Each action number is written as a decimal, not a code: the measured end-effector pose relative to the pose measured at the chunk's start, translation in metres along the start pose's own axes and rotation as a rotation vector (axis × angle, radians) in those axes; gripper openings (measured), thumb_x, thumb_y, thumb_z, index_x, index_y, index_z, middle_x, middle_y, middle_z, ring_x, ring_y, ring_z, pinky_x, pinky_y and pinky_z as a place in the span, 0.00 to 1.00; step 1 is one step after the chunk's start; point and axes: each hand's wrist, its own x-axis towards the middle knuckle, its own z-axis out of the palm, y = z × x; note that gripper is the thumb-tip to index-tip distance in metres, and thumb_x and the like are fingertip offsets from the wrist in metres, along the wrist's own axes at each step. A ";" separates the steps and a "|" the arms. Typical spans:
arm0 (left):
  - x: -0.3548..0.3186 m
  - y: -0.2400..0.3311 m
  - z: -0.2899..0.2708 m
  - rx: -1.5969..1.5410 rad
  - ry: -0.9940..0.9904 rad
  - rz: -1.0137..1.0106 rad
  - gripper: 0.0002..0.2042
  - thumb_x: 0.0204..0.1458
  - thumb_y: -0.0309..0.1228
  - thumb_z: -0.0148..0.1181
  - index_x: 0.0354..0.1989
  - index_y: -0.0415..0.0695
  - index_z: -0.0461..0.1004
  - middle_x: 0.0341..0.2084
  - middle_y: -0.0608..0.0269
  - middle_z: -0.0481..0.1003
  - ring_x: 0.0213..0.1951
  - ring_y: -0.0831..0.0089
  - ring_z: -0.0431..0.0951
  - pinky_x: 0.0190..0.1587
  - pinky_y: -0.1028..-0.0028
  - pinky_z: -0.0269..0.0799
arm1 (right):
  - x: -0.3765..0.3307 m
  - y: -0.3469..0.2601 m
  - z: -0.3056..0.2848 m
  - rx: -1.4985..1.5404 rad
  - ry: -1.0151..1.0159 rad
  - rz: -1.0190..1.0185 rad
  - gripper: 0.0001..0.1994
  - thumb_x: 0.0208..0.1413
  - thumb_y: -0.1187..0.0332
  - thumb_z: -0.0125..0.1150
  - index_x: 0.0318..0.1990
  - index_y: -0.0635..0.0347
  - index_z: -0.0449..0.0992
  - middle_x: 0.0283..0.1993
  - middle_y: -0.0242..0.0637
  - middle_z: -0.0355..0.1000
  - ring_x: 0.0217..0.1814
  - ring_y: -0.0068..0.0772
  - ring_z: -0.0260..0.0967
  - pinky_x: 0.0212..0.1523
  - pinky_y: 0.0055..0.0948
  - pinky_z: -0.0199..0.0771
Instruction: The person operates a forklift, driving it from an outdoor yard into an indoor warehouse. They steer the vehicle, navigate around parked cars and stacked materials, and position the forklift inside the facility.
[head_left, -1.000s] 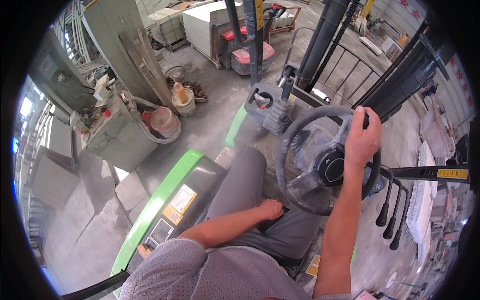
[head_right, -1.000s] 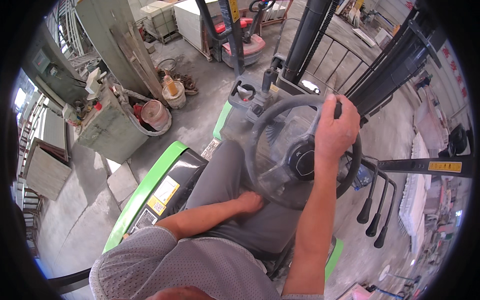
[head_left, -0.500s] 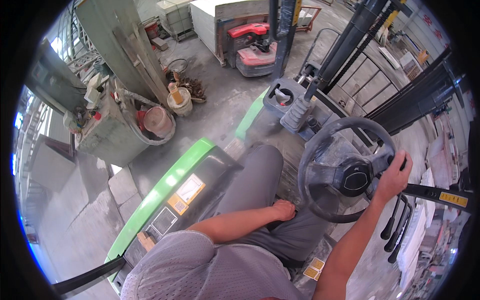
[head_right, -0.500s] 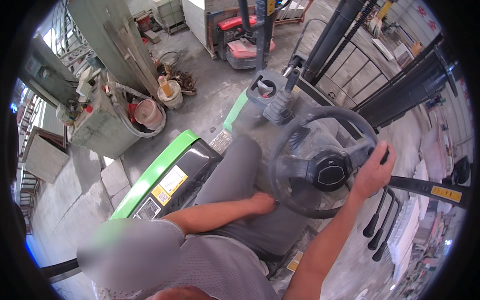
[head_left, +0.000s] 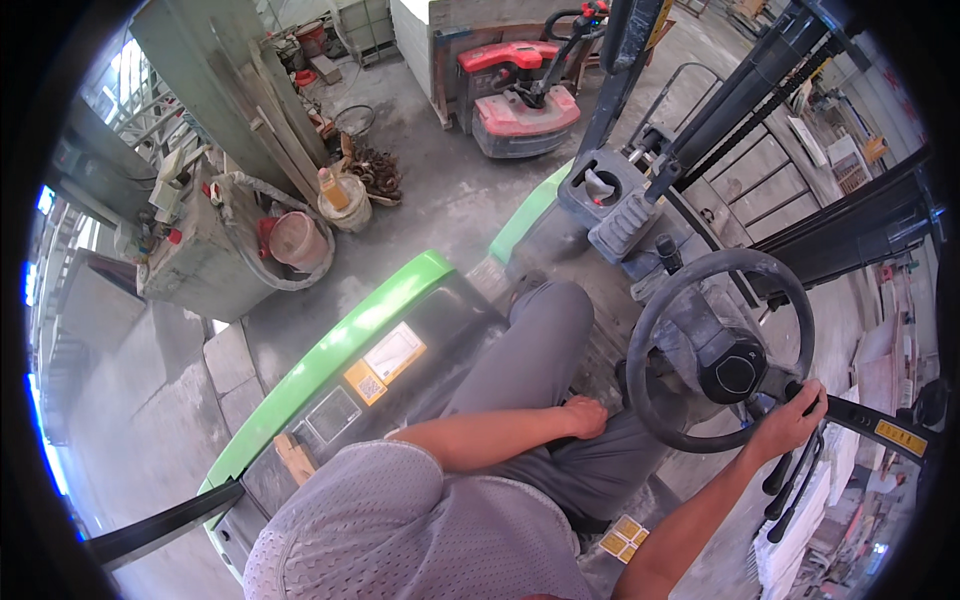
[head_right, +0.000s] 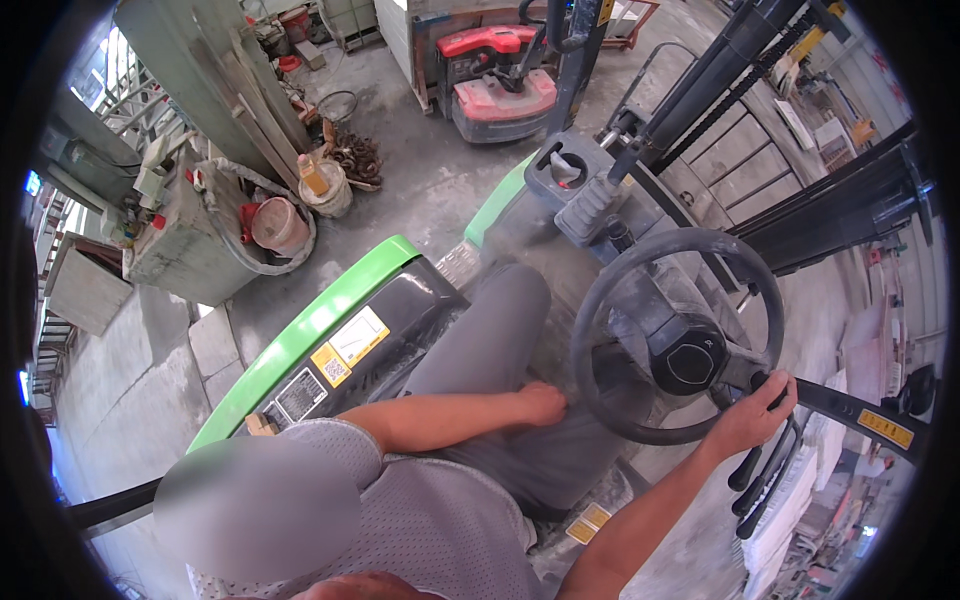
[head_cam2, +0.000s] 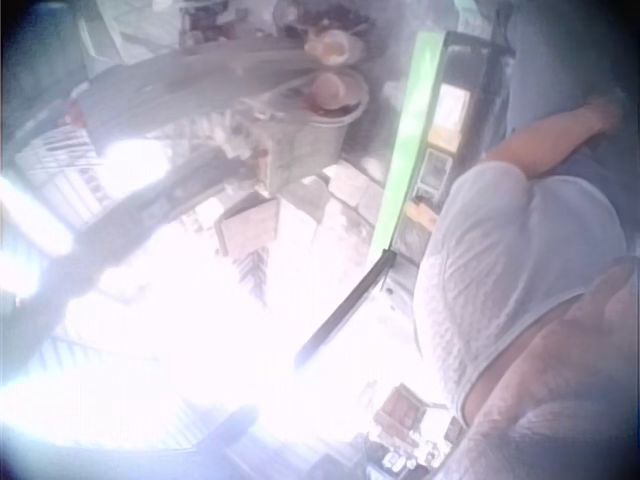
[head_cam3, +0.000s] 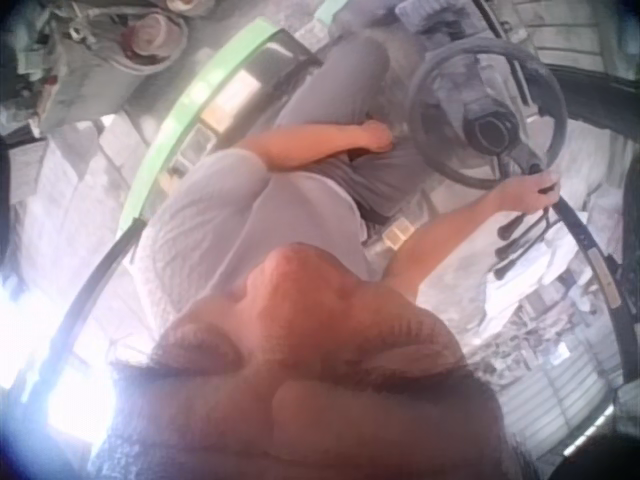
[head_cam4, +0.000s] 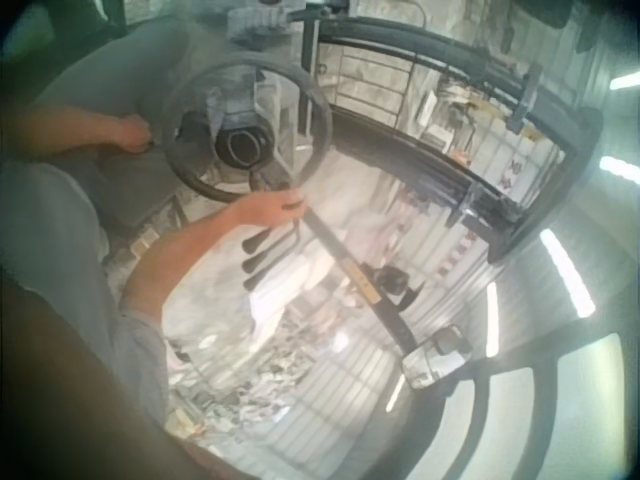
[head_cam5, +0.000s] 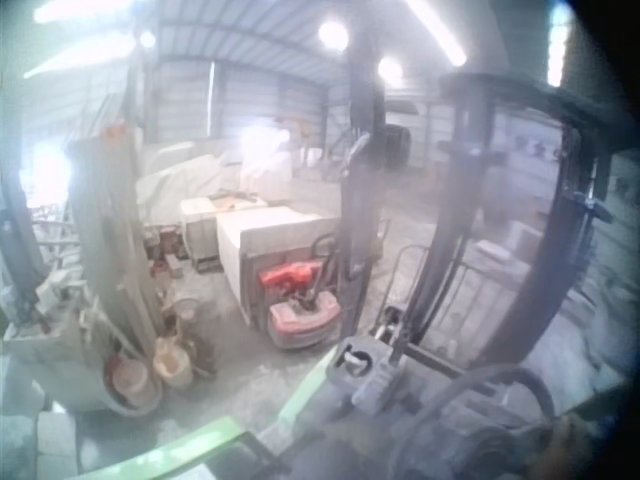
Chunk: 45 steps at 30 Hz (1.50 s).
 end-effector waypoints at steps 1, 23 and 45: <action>0.009 0.000 -0.006 0.010 -0.005 -0.009 0.18 0.59 0.38 0.51 0.41 0.40 0.84 0.42 0.44 0.84 0.49 0.49 0.84 0.55 0.54 0.78 | 0.006 0.003 0.008 -0.006 0.003 0.005 0.22 0.70 0.52 0.56 0.56 0.65 0.78 0.50 0.46 0.80 0.52 0.43 0.78 0.56 0.36 0.74; 0.185 0.021 -0.115 -0.041 -0.010 -0.042 0.16 0.59 0.37 0.52 0.37 0.39 0.84 0.39 0.45 0.84 0.45 0.50 0.85 0.52 0.53 0.79 | 0.170 0.033 0.162 0.088 0.048 0.021 0.19 0.71 0.58 0.58 0.51 0.68 0.80 0.48 0.42 0.80 0.51 0.39 0.77 0.57 0.34 0.74; 0.184 -0.003 -0.151 0.102 -0.154 -0.015 0.21 0.63 0.42 0.51 0.51 0.38 0.79 0.48 0.45 0.82 0.53 0.51 0.81 0.58 0.55 0.76 | 0.148 0.013 0.175 0.082 0.095 -0.070 0.15 0.68 0.62 0.61 0.49 0.67 0.78 0.47 0.43 0.78 0.48 0.41 0.74 0.53 0.37 0.73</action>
